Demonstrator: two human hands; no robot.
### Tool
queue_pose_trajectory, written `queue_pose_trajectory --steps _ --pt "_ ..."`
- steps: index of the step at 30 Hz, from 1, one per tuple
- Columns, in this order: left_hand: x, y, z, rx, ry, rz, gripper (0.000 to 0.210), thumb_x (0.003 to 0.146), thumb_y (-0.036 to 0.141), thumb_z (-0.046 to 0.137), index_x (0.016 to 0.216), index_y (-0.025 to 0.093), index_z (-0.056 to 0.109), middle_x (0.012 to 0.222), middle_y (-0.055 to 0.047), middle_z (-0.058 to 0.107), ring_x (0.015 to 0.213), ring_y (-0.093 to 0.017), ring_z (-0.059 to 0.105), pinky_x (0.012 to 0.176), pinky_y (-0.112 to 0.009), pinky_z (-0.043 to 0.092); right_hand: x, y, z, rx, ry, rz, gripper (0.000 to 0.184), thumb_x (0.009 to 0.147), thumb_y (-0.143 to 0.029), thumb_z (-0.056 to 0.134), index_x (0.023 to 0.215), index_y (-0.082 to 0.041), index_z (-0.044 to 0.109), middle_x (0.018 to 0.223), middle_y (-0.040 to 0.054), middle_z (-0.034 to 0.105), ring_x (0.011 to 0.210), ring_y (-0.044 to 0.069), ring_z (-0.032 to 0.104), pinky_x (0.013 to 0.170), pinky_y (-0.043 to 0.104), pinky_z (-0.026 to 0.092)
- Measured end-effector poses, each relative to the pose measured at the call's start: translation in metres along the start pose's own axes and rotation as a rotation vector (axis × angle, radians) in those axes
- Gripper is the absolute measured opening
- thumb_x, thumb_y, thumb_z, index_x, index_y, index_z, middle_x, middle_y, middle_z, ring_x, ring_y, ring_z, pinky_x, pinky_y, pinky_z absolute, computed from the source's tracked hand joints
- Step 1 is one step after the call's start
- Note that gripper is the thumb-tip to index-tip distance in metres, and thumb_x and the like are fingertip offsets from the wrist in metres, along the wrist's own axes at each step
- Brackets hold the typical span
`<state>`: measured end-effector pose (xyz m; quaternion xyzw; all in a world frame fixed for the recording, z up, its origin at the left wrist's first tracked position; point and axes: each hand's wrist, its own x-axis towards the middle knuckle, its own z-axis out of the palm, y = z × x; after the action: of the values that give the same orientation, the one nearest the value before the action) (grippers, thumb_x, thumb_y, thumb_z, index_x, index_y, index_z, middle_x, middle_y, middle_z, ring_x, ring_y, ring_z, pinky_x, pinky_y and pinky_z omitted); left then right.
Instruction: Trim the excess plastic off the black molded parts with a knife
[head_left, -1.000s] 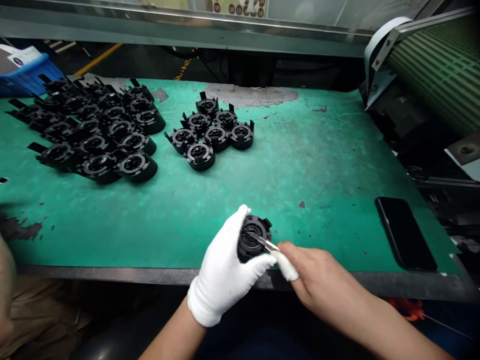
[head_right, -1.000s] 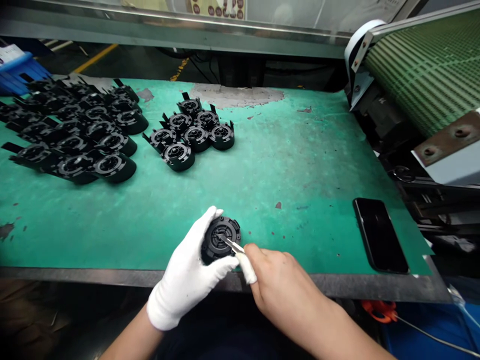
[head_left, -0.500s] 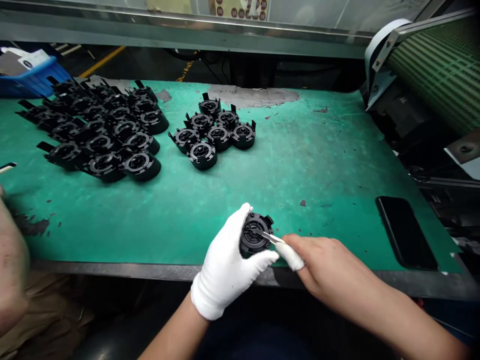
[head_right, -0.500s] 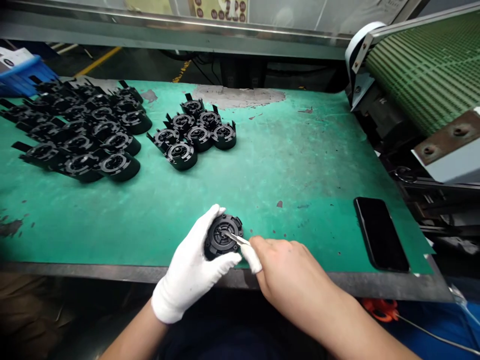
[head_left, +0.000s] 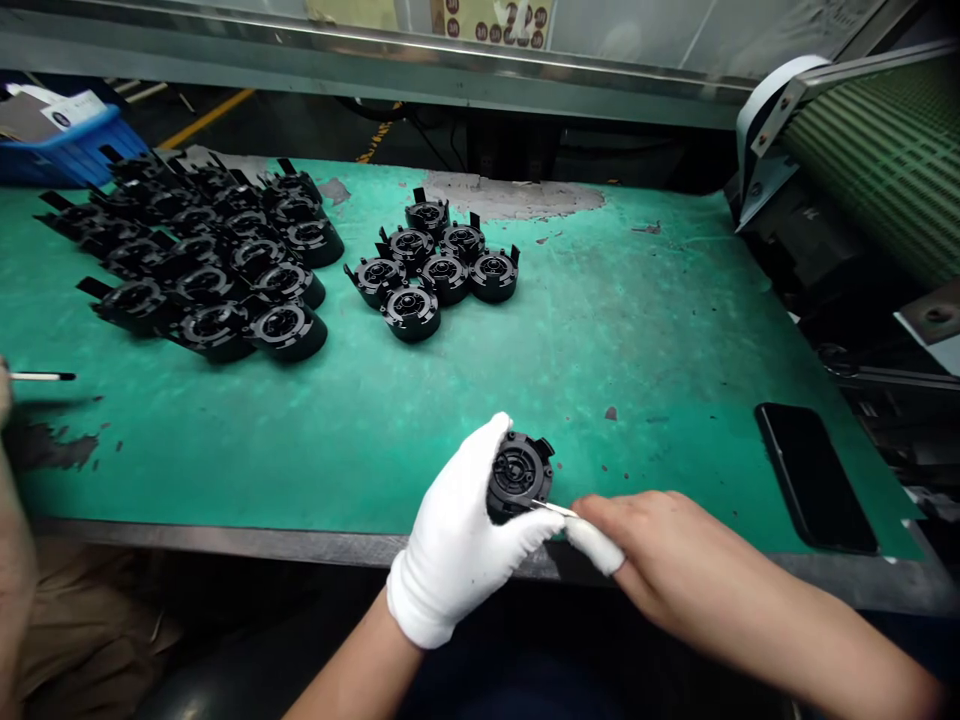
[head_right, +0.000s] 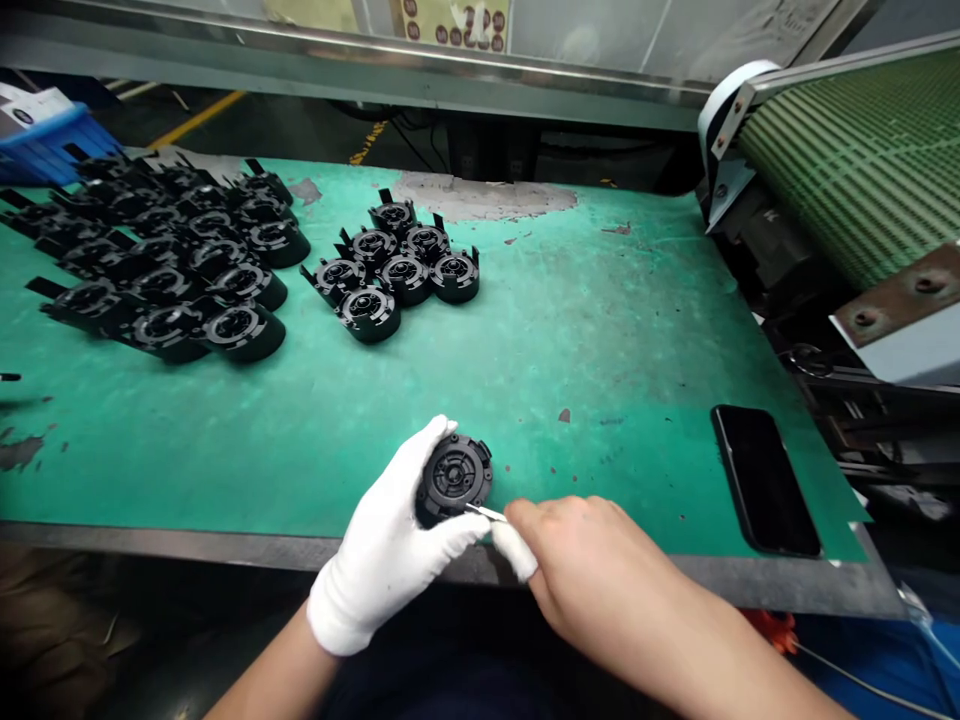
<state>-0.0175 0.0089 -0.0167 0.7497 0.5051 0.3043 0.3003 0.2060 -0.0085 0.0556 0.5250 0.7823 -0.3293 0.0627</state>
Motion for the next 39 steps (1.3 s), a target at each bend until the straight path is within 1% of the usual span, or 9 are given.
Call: queue_pose_trajectory --steps 3,5,8,12,18,25,32,35,39 --pt "0.000 -0.001 0.001 -0.007 -0.007 0.007 0.094 0.079 0.058 0.075 0.153 0.021 0.031 0.153 -0.013 0.046 0.142 -0.027 0.046 0.120 -0.044 0.040 -0.004 0.014 0.000 0.062 0.129 -0.042 0.027 0.092 -0.015 0.043 0.106 -0.029 0.062 0.105 0.0008 0.075 0.088 0.021 0.071 0.067 0.030 0.044" --pt "0.000 -0.001 0.001 -0.011 -0.003 0.008 0.095 0.078 0.059 0.076 0.152 0.021 0.032 0.153 -0.013 0.047 0.141 -0.027 0.046 0.120 -0.045 0.040 -0.002 0.021 -0.003 0.005 0.178 -0.019 0.034 0.095 -0.019 0.041 0.119 -0.033 0.060 0.113 0.0004 0.073 0.093 0.022 0.070 0.069 0.030 0.045" --pt "0.001 0.000 0.001 -0.009 0.006 -0.002 0.092 0.079 0.057 0.076 0.152 0.021 0.032 0.152 -0.013 0.048 0.141 -0.028 0.047 0.119 -0.046 0.041 0.006 0.022 -0.011 -0.136 0.160 0.043 0.039 0.094 -0.017 0.041 0.122 -0.035 0.061 0.107 -0.0003 0.074 0.093 0.023 0.071 0.069 0.031 0.045" --pt "0.002 0.002 -0.001 -0.010 0.005 0.014 0.088 0.080 0.056 0.075 0.150 0.021 0.035 0.150 -0.013 0.050 0.139 -0.028 0.049 0.118 -0.045 0.042 0.015 0.015 -0.016 -0.252 0.176 0.056 0.035 0.093 -0.018 0.046 0.119 -0.032 0.065 0.099 0.0011 0.074 0.086 0.021 0.070 0.063 0.028 0.042" --pt "0.003 0.003 -0.002 0.011 0.012 0.060 0.080 0.081 0.053 0.076 0.145 0.022 0.040 0.143 -0.010 0.055 0.135 -0.025 0.052 0.117 -0.042 0.043 0.017 0.013 -0.019 -0.330 0.171 0.068 0.034 0.093 -0.018 0.047 0.118 -0.032 0.065 0.098 0.0011 0.074 0.083 0.021 0.070 0.056 0.029 0.033" --pt "0.003 0.002 -0.002 0.010 0.007 0.089 0.081 0.081 0.052 0.077 0.146 0.022 0.039 0.144 -0.010 0.055 0.136 -0.024 0.051 0.118 -0.041 0.042 0.013 0.019 -0.020 -0.192 0.092 0.025 0.025 0.091 -0.017 0.048 0.102 -0.028 0.067 0.085 0.0013 0.074 0.077 0.021 0.069 0.059 0.028 0.034" --pt "0.002 0.002 -0.001 0.019 0.025 0.043 0.078 0.080 0.052 0.076 0.145 0.024 0.042 0.146 -0.010 0.053 0.137 -0.026 0.051 0.118 -0.043 0.043 0.001 0.008 -0.001 -0.040 -0.009 0.027 0.026 0.087 -0.010 0.048 0.096 -0.027 0.065 0.078 -0.0004 0.072 0.072 0.022 0.069 0.060 0.030 0.035" --pt "0.002 0.003 0.001 0.000 0.032 0.021 0.079 0.079 0.054 0.077 0.145 0.024 0.043 0.147 -0.010 0.053 0.137 -0.026 0.051 0.118 -0.043 0.044 -0.005 0.008 0.003 0.037 0.050 0.048 0.031 0.089 -0.012 0.045 0.106 -0.029 0.065 0.090 -0.0003 0.074 0.082 0.023 0.071 0.067 0.031 0.042" --pt "0.001 0.004 0.003 -0.046 0.040 -0.039 0.098 0.075 0.059 0.079 0.152 0.022 0.032 0.149 -0.012 0.052 0.137 -0.027 0.052 0.119 -0.043 0.043 -0.010 0.009 0.012 0.036 0.150 0.116 0.041 0.091 -0.016 0.039 0.125 -0.027 0.060 0.106 0.0059 0.075 0.094 0.028 0.072 0.077 0.038 0.050"
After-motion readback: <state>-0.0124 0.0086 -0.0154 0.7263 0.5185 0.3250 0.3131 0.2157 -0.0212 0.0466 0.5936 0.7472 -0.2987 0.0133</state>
